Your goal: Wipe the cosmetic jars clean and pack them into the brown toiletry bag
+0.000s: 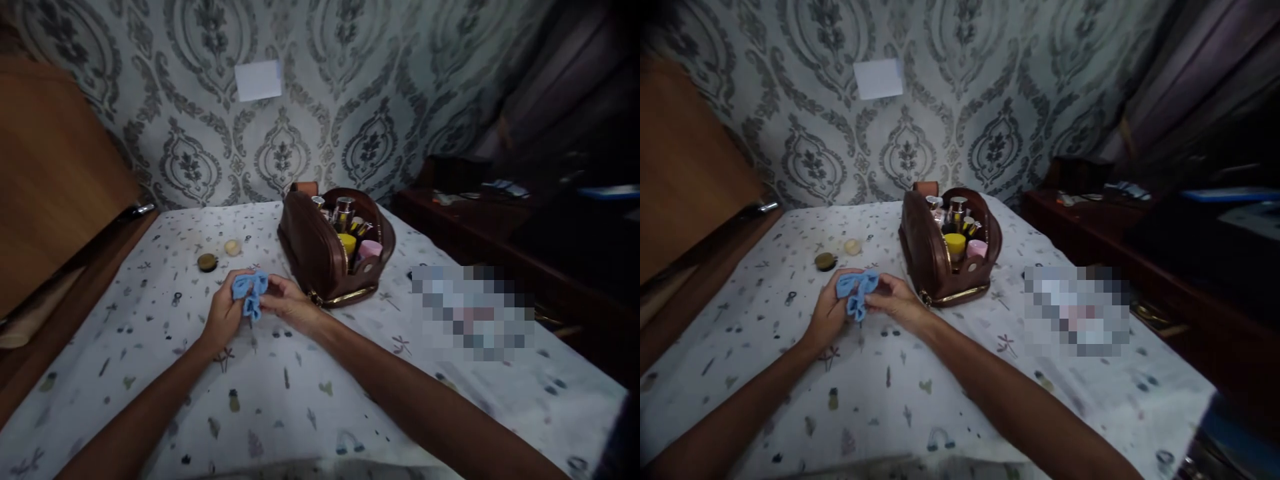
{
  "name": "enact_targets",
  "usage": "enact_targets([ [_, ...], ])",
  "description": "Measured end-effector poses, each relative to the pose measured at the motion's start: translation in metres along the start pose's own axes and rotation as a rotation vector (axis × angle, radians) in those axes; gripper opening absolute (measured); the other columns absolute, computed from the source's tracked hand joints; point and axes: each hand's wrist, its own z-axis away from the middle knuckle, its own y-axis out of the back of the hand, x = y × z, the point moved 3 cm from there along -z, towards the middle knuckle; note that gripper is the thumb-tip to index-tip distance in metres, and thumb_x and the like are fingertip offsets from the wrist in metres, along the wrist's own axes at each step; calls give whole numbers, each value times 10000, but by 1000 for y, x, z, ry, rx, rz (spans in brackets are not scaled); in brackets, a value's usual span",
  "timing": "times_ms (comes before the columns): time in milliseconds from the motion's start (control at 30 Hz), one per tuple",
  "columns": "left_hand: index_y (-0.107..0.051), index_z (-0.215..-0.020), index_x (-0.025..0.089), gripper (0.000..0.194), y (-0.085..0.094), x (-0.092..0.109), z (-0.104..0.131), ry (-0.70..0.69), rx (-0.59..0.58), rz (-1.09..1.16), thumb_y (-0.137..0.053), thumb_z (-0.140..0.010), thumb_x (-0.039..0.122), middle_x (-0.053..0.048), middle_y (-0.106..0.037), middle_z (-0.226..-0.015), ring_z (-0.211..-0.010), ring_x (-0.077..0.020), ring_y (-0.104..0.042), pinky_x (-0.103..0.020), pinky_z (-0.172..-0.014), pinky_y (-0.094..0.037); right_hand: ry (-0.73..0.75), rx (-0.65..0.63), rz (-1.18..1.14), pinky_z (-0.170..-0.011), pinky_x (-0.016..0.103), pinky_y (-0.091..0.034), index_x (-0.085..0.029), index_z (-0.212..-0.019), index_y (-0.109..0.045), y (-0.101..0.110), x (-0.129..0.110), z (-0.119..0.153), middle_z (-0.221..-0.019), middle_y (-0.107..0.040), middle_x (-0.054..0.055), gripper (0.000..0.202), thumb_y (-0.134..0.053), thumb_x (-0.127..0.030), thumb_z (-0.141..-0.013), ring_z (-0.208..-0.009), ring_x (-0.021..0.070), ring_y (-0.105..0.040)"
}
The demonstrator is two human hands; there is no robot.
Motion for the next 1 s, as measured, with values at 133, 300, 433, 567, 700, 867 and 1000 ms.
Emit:
enact_targets([
  [133,-620,-1097,192,367,-1,-3,-4,93,50,175,-518,-946,510,-59,-713,-1014,-917,-204,-660,-319,-846,-532,9,41,10,-703,246,-508,-200,-900,-694,-1,-5,3,-837,-689,-24,529,-973,-351,-476,-771,124,-633],
  [300,-626,-1072,224,376,9,-10,-7,104,202,200,-471,-970,550,-53,-696,-1053,-1002,-211,-646,-368,-969,-511,15,111,50,-745,251,-490,-201,-916,-719,-1,-8,4,-883,-688,-10,485,-952,-314,-505,-784,122,-622],
  [433,-622,-1057,233,378,12,-8,-7,87,253,142,-444,-978,558,-51,-696,-1033,-997,-213,-644,-381,-968,-521,-1,138,66,-756,267,-492,-200,-936,-711,0,-7,4,-921,-692,6,480,-935,-299,-523,-803,137,-636],
  [567,-610,-1043,236,364,16,0,-5,80,333,130,-442,-978,552,-41,-680,-1020,-983,-192,-640,-338,-959,-515,-15,166,49,-695,242,-475,-198,-963,-705,0,-9,5,-907,-694,-3,514,-940,-280,-514,-775,123,-628],
  [700,-591,-1030,221,355,20,2,-6,123,346,204,-476,-969,551,-40,-681,-1000,-925,-178,-655,-313,-891,-530,-31,136,7,-667,226,-468,-200,-976,-706,-3,-12,7,-912,-701,-9,494,-937,-296,-549,-749,106,-624],
  [867,-535,-1085,214,277,15,7,-4,10,204,66,-532,-960,462,-78,-648,-1165,-1030,-197,-638,-326,-925,-515,-24,95,-52,-660,237,-467,-198,-975,-696,-6,-14,7,-924,-714,3,483,-933,-343,-580,-730,113,-641],
  [1000,-515,-1198,207,290,2,12,4,-235,-119,-178,-535,-964,377,-107,-614,-1148,-1057,-237,-609,-376,-946,-499,-22,28,-42,-684,249,-479,-194,-885,-680,-7,-14,9,-806,-681,-15,421,-925,-387,-602,-730,121,-627],
])
